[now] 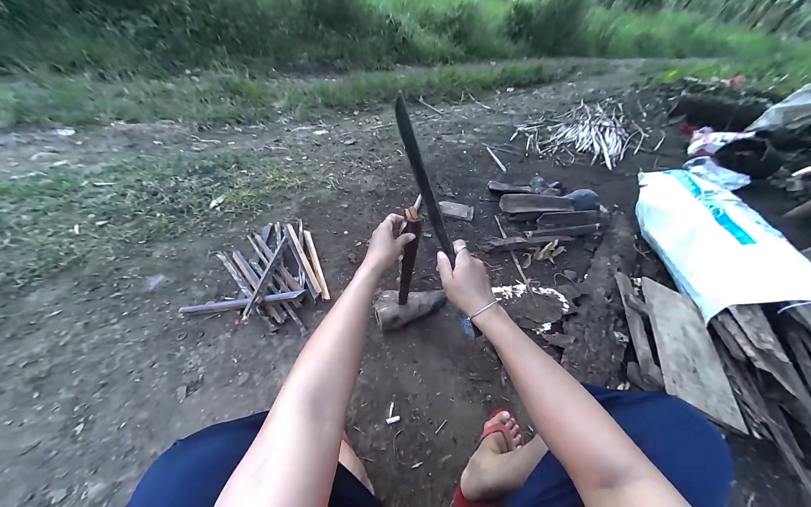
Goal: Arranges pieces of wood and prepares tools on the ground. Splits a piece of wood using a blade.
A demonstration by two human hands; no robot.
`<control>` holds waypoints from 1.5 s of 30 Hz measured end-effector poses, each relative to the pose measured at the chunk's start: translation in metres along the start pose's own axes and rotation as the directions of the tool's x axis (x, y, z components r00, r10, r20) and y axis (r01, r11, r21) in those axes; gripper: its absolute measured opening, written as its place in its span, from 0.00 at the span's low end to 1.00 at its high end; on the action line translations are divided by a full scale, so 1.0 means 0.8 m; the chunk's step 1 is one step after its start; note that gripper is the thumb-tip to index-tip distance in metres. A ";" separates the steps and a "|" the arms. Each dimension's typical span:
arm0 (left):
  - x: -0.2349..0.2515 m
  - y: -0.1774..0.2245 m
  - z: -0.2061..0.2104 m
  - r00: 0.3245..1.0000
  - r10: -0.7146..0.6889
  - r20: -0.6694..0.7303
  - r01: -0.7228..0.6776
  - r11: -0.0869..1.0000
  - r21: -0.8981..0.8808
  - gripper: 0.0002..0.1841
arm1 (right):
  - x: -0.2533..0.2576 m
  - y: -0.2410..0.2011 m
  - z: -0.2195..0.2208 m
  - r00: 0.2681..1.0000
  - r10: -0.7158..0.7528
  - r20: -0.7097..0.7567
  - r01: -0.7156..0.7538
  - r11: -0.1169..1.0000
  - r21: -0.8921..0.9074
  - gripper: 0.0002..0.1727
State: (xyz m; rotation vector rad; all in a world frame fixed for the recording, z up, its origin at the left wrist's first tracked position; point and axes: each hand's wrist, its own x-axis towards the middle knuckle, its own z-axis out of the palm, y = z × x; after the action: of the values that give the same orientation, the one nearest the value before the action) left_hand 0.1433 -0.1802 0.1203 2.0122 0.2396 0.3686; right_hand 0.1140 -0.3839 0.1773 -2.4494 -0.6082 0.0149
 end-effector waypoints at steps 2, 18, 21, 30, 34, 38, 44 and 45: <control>-0.001 0.001 -0.001 1.000 0.003 0.001 -0.003 1.000 0.008 0.22 | 0.003 -0.001 0.004 0.999 0.016 0.032 -0.014 0.999 -0.037 0.23; -0.003 0.001 -0.012 1.000 -0.005 -0.023 0.006 1.000 0.026 0.22 | 0.009 0.004 0.014 0.978 0.096 0.185 -0.090 0.995 -0.041 0.24; -0.001 -0.006 -0.011 1.000 -0.014 -0.017 0.014 1.000 0.012 0.24 | 0.008 0.002 0.010 0.971 0.114 0.211 -0.108 0.993 -0.040 0.26; -0.011 -0.057 0.022 0.990 -0.141 0.006 0.140 0.988 0.072 0.29 | 0.001 -0.008 0.016 0.956 0.119 0.268 -0.087 0.988 -0.127 0.27; -0.015 -0.051 0.030 0.993 -0.112 -0.021 0.114 0.990 0.079 0.28 | 0.001 -0.003 0.014 0.958 0.117 0.261 -0.089 0.989 -0.116 0.29; -0.008 -0.007 0.017 0.999 -0.031 -0.013 0.032 0.994 0.105 0.29 | 0.005 -0.010 -0.027 0.978 0.070 0.195 -0.056 0.996 -0.076 0.25; 0.006 0.078 -0.012 0.995 0.070 -0.071 -0.062 0.991 0.117 0.31 | -0.001 -0.037 -0.084 0.999 -0.038 0.016 0.039 0.998 -0.052 0.25; 0.009 0.077 -0.011 0.994 0.077 -0.076 -0.068 0.992 0.111 0.31 | 0.000 -0.036 -0.081 0.999 -0.039 0.004 0.039 0.998 -0.046 0.25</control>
State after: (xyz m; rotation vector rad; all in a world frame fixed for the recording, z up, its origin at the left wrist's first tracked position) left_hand 0.1477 -0.1980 0.1797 2.1192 0.2412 0.4915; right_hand 0.1116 -0.3995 0.2464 -2.4820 -0.6648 -0.0115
